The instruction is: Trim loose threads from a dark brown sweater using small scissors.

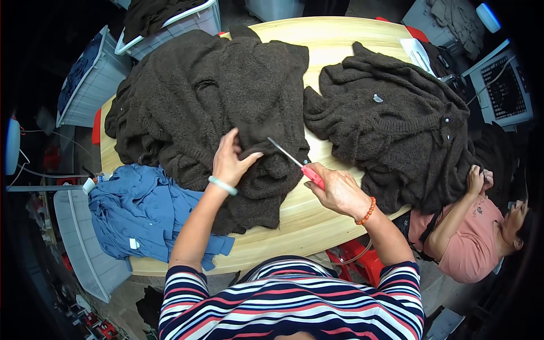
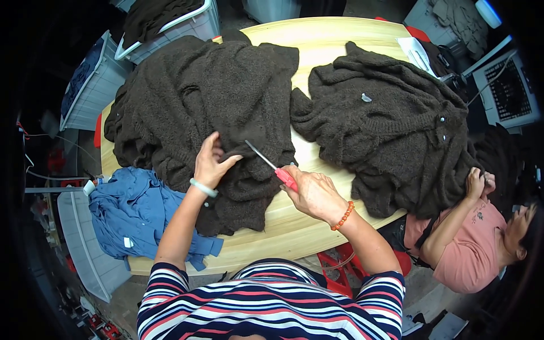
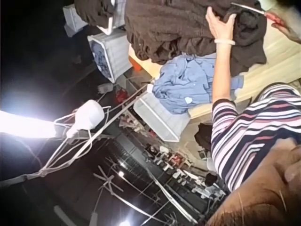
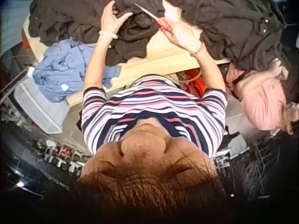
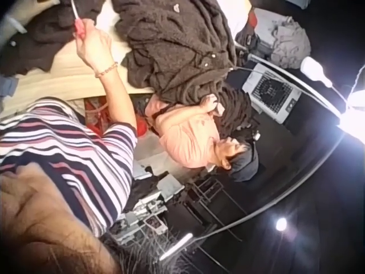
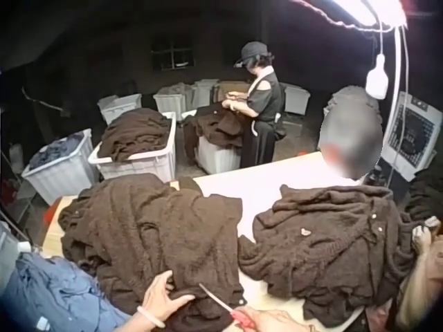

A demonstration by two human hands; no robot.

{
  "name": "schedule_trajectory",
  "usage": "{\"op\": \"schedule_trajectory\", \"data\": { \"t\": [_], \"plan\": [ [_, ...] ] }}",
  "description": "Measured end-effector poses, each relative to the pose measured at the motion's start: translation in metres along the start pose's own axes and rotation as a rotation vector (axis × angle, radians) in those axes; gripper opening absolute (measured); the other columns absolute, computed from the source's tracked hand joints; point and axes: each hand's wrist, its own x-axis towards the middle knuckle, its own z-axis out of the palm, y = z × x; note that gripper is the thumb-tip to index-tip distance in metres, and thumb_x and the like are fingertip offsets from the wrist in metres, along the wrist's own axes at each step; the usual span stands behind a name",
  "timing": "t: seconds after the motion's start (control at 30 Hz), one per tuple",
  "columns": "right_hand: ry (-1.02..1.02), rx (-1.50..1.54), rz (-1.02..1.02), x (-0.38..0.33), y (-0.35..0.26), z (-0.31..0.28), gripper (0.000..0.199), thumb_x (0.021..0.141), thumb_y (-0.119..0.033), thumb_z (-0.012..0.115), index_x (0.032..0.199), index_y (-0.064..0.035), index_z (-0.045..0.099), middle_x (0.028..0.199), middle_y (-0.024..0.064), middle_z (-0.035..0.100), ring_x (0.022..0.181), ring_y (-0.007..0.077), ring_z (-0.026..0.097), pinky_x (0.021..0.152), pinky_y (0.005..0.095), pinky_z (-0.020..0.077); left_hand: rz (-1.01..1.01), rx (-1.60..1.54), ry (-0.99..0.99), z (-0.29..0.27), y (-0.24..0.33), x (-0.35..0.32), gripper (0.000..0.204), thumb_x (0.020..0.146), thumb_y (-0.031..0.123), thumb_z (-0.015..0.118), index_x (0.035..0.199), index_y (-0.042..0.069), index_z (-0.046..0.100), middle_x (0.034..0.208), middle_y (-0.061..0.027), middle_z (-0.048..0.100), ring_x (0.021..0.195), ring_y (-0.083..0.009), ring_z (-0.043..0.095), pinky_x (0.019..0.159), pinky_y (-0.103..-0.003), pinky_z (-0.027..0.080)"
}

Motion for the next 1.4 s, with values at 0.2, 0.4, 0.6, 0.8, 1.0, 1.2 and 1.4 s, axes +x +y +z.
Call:
{"op": "schedule_trajectory", "data": {
  "t": [0.2,0.4,0.6,0.8,1.0,1.2,1.4],
  "plan": [
    [0.201,-0.022,-0.099,-0.004,0.010,-0.001,0.035,0.090,-0.022,0.064,0.119,-0.0055,0.055,0.079,0.0198,0.065,0.077,0.0407,0.064,0.069,0.0460,0.0508,0.585,0.786,0.058,0.042,0.037,0.011,0.117,0.047,0.032,0.090,0.148,0.016,0.034,0.138,-0.0147,0.035,0.126,-0.0308,0.036,0.100,-0.046,0.033],
    [0.080,0.003,0.131,-0.022,0.024,-0.013,0.029,0.093,-0.023,0.060,0.114,-0.0049,0.054,0.081,0.0252,0.064,0.077,0.0425,0.064,0.067,0.0491,0.0496,0.509,0.350,-0.162,0.037,0.008,0.027,0.036,0.074,0.005,0.063,0.110,0.004,0.064,0.108,-0.0132,0.065,0.096,-0.0350,0.061,0.085,-0.039,0.050],
    [0.229,0.171,0.004,-0.012,0.021,-0.014,0.034,0.090,-0.016,0.064,0.120,-0.0041,0.052,0.080,0.0235,0.063,0.079,0.0430,0.064,0.068,0.0454,0.0504,-0.480,-1.232,-0.352,0.013,-0.006,0.040,0.033,0.093,0.005,0.057,0.125,-0.002,0.054,0.121,-0.0133,0.063,0.107,-0.0213,0.063,0.096,-0.036,0.051],
    [0.001,0.100,-0.032,0.003,0.003,-0.002,0.031,0.092,-0.019,0.061,0.115,-0.0029,0.049,0.076,0.0247,0.064,0.073,0.0416,0.065,0.067,0.0485,0.0522,-0.575,-1.367,-0.330,0.023,-0.023,0.020,0.035,0.096,0.013,0.057,0.127,-0.003,0.054,0.123,-0.0146,0.062,0.111,-0.0249,0.062,0.099,-0.039,0.050],
    [-0.302,0.018,-0.086,-0.006,-0.011,-0.001,0.027,0.093,-0.023,0.057,0.109,-0.0020,0.051,0.068,0.0246,0.063,0.069,0.0437,0.064,0.067,0.0519,0.0512,-0.611,-1.568,-0.397,0.034,-0.036,0.013,0.038,0.100,0.024,0.052,0.126,-0.003,0.055,0.127,-0.0178,0.060,0.118,-0.0298,0.058,0.103,-0.043,0.047],
    [-0.197,-0.025,-0.054,0.004,-0.006,0.002,0.026,0.093,-0.025,0.058,0.107,-0.0033,0.053,0.065,0.0224,0.062,0.065,0.0429,0.063,0.062,0.0518,0.0499,-0.523,-1.526,-0.343,0.034,-0.026,0.012,0.042,0.101,0.025,0.049,0.131,-0.003,0.051,0.136,-0.0180,0.054,0.124,-0.0310,0.054,0.108,-0.045,0.041],
    [-0.352,0.082,-0.080,-0.012,0.004,-0.001,0.031,0.090,-0.023,0.063,0.115,-0.0056,0.055,0.071,0.0202,0.063,0.066,0.0406,0.063,0.064,0.0469,0.0488,-0.560,-1.654,-0.321,0.048,-0.007,-0.013,0.041,0.102,0.026,0.046,0.128,-0.004,0.053,0.132,-0.0154,0.058,0.123,-0.0283,0.055,0.108,-0.042,0.041]
  ]
}}
